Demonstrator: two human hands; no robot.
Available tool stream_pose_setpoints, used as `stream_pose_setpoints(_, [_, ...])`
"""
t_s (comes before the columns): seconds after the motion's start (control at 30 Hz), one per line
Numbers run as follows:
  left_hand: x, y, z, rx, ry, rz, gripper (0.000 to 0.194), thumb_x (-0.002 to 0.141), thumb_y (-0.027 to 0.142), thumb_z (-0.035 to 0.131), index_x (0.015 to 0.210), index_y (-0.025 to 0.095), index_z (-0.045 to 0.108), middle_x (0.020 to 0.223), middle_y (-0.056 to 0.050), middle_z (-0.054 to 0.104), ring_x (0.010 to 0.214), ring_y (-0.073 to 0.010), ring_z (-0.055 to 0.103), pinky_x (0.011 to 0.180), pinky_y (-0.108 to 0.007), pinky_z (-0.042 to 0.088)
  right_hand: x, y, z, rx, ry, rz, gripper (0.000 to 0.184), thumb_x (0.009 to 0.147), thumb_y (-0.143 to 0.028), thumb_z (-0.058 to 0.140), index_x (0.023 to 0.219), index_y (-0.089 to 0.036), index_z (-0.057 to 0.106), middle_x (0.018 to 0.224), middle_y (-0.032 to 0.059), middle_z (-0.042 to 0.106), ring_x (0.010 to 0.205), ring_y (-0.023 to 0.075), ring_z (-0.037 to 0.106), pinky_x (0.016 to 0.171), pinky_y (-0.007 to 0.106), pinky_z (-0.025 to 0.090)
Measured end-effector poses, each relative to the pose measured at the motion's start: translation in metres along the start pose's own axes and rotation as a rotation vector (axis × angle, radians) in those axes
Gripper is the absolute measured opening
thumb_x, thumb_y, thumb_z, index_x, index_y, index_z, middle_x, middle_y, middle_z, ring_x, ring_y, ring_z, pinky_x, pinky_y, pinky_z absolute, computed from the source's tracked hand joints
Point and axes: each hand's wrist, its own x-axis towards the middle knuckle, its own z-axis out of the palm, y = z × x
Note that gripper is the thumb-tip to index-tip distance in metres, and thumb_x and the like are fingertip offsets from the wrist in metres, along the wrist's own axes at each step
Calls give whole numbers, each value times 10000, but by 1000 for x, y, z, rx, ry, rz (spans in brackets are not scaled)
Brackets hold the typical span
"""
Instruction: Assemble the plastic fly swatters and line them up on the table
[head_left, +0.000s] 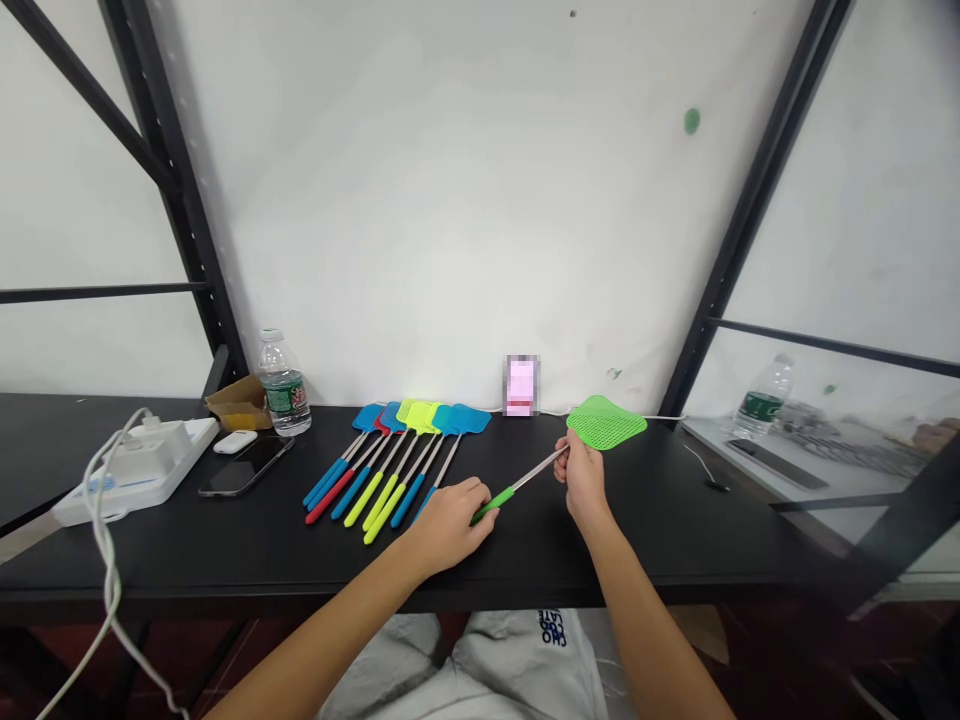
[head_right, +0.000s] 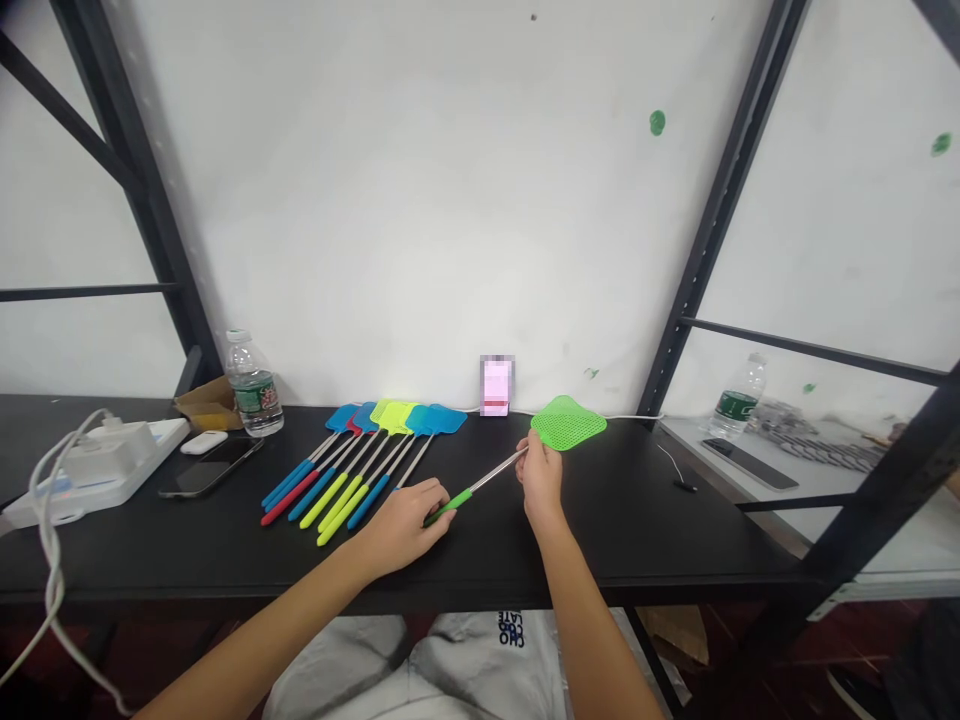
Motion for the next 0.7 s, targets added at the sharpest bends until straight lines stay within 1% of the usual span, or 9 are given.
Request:
stream_pose_setpoints(0.2, [0, 0, 1, 38, -5, -4, 183, 919, 279, 428, 789, 196, 527, 796, -12, 562, 673, -136, 529, 598, -260, 341, 2, 0, -1, 41, 74, 10, 331, 779, -468, 609, 651, -182, 501, 438, -81, 327, 349, 58, 288, 340, 202, 195])
stream_pose_setpoints(0.27, [0, 0, 2, 41, 0, -3, 174, 914, 270, 429, 783, 197, 516, 789, -9, 559, 671, -137, 527, 593, -261, 335, 1, -1, 0, 55, 81, 19, 326, 769, -458, 623, 649, -179, 503, 436, -83, 326, 345, 54, 285, 339, 200, 193])
stream_pose_setpoints(0.37, [0, -1, 2, 25, 2, -10, 137, 907, 254, 428, 812, 200, 512, 790, -6, 568, 689, -144, 541, 605, -260, 340, -1, -3, 1, 47, 42, 41, 317, 768, -438, 630, 642, -172, 511, 440, -80, 330, 343, 49, 284, 339, 197, 190])
stream_pose_setpoints(0.5, [0, -2, 3, -4, -11, -26, 128, 913, 255, 417, 836, 204, 506, 783, -3, 578, 701, -151, 555, 616, -257, 347, -2, -3, 1, 3, -50, 67, 310, 782, -427, 618, 642, -170, 515, 449, -73, 343, 347, 46, 288, 340, 193, 191])
stream_pose_setpoints(0.7, [0, -1, 2, -44, 4, -34, 141, 916, 271, 413, 830, 203, 502, 782, -4, 585, 724, -158, 569, 638, -259, 355, -4, 3, 3, -127, -170, 93, 291, 790, -415, 609, 662, -171, 515, 459, -72, 347, 353, 48, 292, 344, 190, 182])
